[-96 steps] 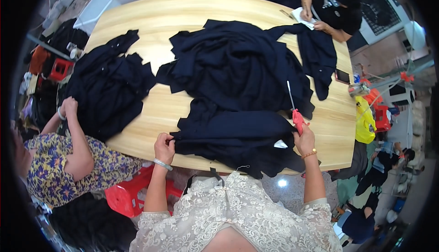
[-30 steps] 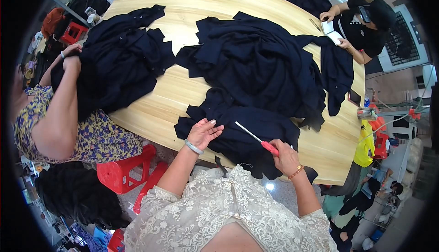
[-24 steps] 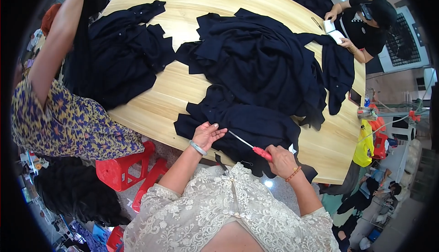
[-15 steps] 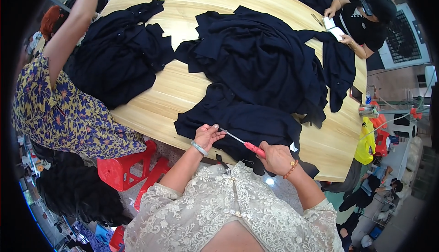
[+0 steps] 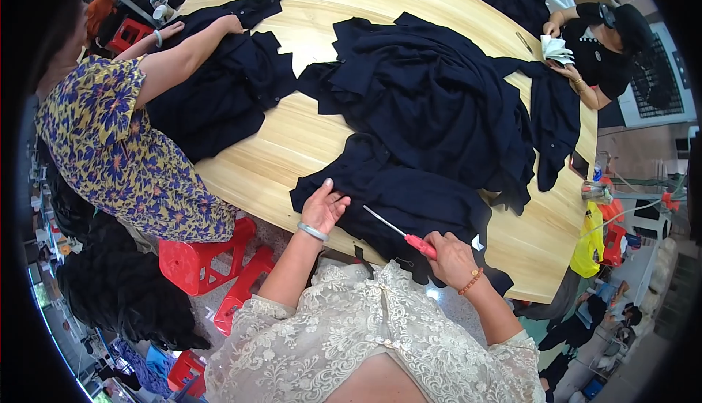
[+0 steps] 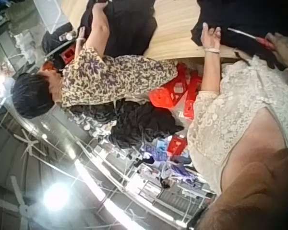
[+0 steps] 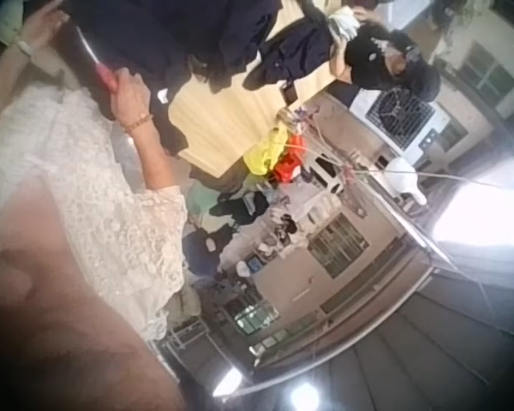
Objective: Trimming loose threads from black garments using scissors.
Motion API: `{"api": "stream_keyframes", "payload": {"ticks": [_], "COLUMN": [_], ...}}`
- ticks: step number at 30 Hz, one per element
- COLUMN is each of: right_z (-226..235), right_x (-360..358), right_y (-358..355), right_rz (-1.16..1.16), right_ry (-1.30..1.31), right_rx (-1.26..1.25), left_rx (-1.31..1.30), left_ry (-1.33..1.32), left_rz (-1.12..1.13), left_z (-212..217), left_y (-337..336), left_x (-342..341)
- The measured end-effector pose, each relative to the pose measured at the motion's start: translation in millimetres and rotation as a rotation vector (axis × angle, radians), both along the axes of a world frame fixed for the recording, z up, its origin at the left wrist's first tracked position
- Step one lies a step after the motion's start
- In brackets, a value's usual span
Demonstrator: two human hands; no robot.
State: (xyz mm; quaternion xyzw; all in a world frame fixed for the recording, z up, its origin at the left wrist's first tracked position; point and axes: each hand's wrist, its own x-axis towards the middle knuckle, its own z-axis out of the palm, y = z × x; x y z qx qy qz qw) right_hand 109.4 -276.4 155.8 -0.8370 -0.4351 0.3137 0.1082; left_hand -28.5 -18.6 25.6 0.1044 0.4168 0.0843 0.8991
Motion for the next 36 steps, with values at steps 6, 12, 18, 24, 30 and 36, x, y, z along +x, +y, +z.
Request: {"api": "stream_keyframes", "payload": {"ticks": [6, 12, 18, 24, 30, 36], "right_z": [-1, -12, -18, -12, -8, 11], "right_x": [5, 8, 11, 21, 30, 34], "right_y": [11, 30, 38, 38, 36, 50], "right_rz": [0.033, 0.064, 0.125, 0.086, 0.049, 0.073], "right_ry": [-0.071, -0.058, -0.032, -0.006, -0.018, 0.044], "right_rx": [0.121, 0.064, 0.051, -0.006, 0.005, -0.018], "left_rx": [0.062, 0.214, 0.195, 0.244, 0.529, 0.841], "left_ry": [0.031, -0.023, 0.321, 0.493, 0.394, 0.331], "left_rz": [0.123, 0.153, -0.161, -0.202, -0.098, -0.204], "left_z": [-15, -41, -6, -40, -23, -10], "left_y": [17, 3, 17, 33, 13, 4], "left_x": [12, 11, 36, 53, 37, 38]}}
